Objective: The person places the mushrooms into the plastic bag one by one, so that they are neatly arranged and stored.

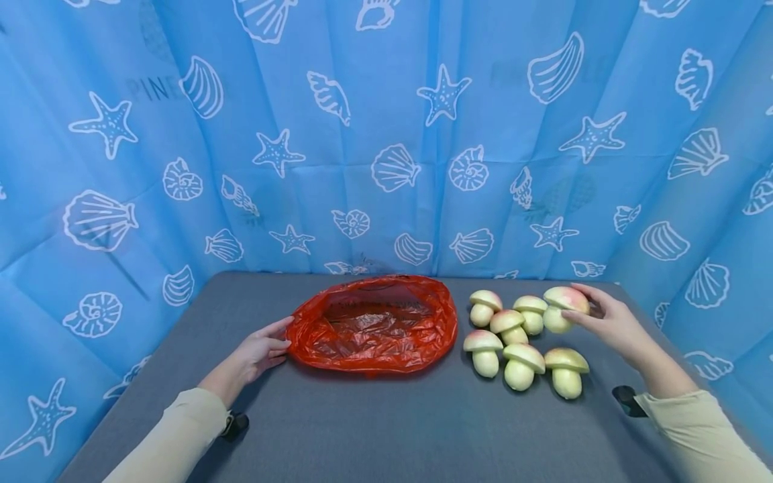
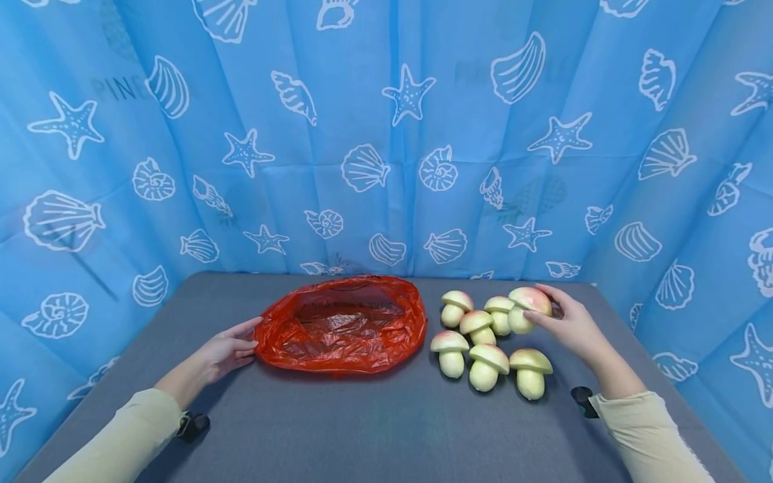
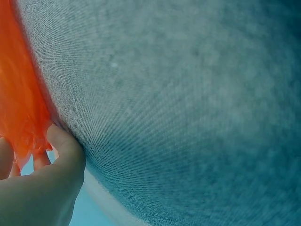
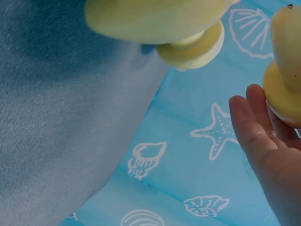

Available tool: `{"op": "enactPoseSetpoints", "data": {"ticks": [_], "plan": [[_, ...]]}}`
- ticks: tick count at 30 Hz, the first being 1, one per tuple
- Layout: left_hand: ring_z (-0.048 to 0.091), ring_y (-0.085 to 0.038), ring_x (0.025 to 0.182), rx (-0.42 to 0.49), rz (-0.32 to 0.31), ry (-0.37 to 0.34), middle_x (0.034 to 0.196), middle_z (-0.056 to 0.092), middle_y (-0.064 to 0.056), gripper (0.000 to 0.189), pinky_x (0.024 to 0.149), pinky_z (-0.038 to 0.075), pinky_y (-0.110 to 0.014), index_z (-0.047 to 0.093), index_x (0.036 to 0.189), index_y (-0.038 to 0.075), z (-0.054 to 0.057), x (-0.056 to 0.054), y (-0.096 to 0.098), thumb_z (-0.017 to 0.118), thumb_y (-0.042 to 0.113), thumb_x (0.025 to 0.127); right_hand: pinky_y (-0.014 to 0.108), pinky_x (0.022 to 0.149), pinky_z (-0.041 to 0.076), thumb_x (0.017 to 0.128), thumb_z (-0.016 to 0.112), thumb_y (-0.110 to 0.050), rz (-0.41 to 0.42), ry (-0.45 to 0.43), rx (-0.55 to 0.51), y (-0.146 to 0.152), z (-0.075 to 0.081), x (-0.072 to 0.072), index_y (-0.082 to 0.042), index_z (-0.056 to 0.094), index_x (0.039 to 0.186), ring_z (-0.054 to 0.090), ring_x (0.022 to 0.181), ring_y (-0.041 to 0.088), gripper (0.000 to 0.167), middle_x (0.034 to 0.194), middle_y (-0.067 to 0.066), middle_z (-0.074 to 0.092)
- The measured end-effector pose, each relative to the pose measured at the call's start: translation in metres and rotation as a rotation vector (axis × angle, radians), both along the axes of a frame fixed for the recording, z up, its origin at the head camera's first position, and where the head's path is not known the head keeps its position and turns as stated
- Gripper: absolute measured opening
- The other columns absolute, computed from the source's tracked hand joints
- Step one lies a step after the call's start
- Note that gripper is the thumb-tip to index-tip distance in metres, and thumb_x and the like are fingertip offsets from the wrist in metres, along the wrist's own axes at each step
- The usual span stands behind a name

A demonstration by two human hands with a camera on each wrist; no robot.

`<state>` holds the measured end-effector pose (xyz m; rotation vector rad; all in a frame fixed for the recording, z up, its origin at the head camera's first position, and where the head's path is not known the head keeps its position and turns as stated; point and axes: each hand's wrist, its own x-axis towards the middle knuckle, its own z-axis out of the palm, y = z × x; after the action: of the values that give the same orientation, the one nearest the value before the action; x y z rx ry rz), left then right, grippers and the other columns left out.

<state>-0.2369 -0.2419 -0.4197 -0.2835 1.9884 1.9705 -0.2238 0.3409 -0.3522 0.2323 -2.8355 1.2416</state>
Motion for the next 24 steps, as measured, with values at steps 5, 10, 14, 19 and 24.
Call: {"op": "enactPoseSetpoints", "data": {"ticks": [5,10,14,19,24], "plan": [[0.06,-0.015,0.096,-0.001,-0.002,0.0,0.157,0.021,-0.022,0.061,0.11,0.027,-0.055,0.027,0.154,0.009,0.0,0.001,0.0,0.046,-0.003,0.097,0.013,0.073,0.046,0.099,0.057,-0.023,0.009,0.013,-0.009,-0.006,0.001,-0.001,0.011,0.022,0.148,0.047,0.118,0.038,0.07,0.141,0.037,0.034],[0.06,-0.015,0.096,0.008,-0.008,0.005,0.157,0.02,-0.021,0.061,0.11,0.026,-0.055,0.026,0.154,0.009,0.0,0.001,0.0,0.045,-0.004,0.097,0.014,0.074,0.047,0.099,0.056,-0.022,0.029,0.016,-0.052,-0.012,0.003,-0.003,0.01,0.021,0.149,0.048,0.104,-0.004,0.069,0.141,0.036,0.034],[0.059,-0.015,0.096,0.006,-0.015,0.006,0.157,0.021,-0.022,0.061,0.11,0.026,-0.055,0.026,0.154,0.009,0.0,0.001,0.0,0.045,-0.004,0.097,0.019,0.072,0.05,0.1,0.055,-0.019,0.047,0.021,-0.09,-0.016,0.003,-0.003,0.012,0.02,0.148,0.042,0.092,-0.02,0.067,0.137,0.036,0.036],[0.06,-0.014,0.092,0.006,-0.011,0.013,0.157,0.022,-0.022,0.062,0.11,0.027,-0.055,0.026,0.154,0.009,0.0,0.0,0.001,0.045,-0.004,0.097,0.021,0.072,0.051,0.099,0.057,-0.019,0.049,0.021,-0.112,-0.021,0.005,-0.004,0.01,0.02,0.149,0.044,0.091,-0.019,0.068,0.137,0.035,0.037],[0.06,-0.013,0.092,0.004,-0.003,0.009,0.156,0.022,-0.023,0.063,0.11,0.026,-0.056,0.025,0.154,0.008,-0.002,-0.001,0.002,0.046,-0.005,0.096,0.02,0.073,0.05,0.099,0.056,-0.019,0.052,0.017,-0.121,-0.026,0.007,-0.004,0.01,0.02,0.149,0.044,0.092,-0.018,0.068,0.139,0.036,0.035]]}}
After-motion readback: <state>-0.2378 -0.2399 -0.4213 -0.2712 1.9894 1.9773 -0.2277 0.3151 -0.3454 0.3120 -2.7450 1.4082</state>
